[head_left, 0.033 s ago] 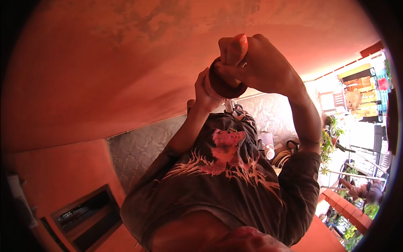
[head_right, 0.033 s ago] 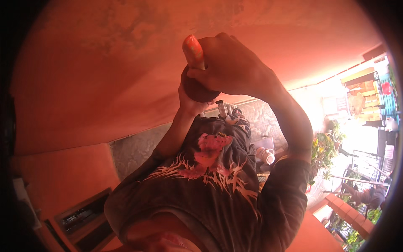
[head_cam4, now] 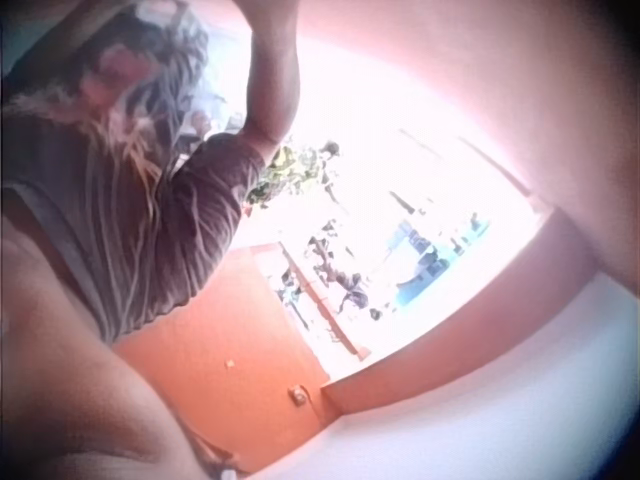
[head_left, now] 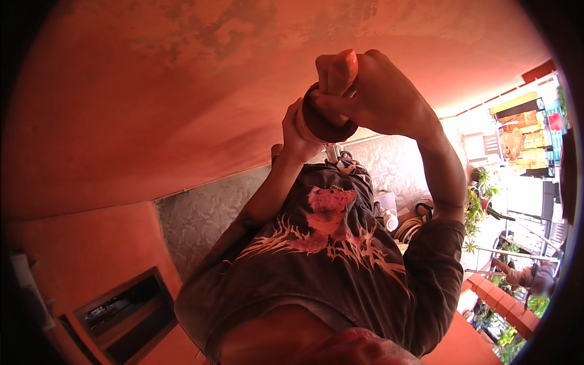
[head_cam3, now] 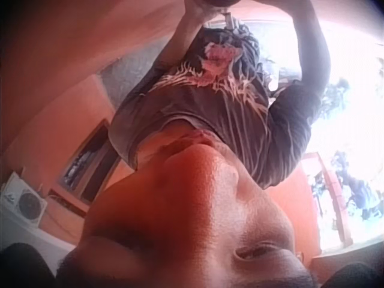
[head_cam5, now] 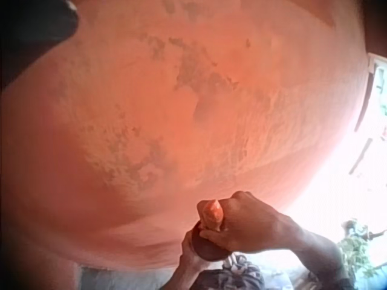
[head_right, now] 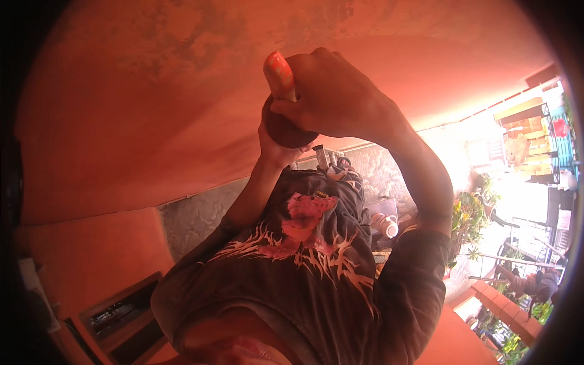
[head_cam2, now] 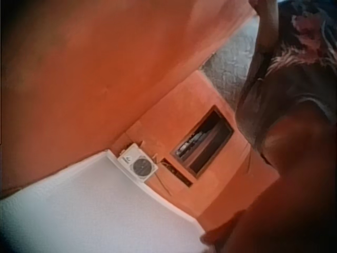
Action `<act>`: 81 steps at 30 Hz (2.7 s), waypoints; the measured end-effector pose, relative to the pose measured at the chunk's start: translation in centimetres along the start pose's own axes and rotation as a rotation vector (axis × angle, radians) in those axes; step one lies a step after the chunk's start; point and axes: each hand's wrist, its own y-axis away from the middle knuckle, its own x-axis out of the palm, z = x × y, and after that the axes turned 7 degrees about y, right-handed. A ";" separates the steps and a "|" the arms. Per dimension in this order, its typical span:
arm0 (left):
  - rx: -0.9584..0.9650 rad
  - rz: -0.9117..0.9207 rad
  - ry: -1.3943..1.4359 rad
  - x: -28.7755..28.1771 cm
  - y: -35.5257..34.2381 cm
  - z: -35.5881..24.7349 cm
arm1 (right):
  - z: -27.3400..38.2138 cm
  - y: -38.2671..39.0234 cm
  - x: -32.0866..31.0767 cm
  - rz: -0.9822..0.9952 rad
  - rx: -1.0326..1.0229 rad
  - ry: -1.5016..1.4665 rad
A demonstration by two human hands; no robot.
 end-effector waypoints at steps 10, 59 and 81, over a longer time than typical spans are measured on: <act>0.067 -0.210 -0.032 0.8 0.1 0.2 | 0.1 -0.3 -0.4 0.006 0.057 -0.028; -0.064 -0.023 -0.004 -2.9 0.0 -1.6 | 2.9 -4.9 -7.1 0.766 -0.276 0.178; -0.083 -0.122 -0.043 -1.7 -0.7 0.9 | 5.1 -4.4 -8.2 0.920 -0.169 0.527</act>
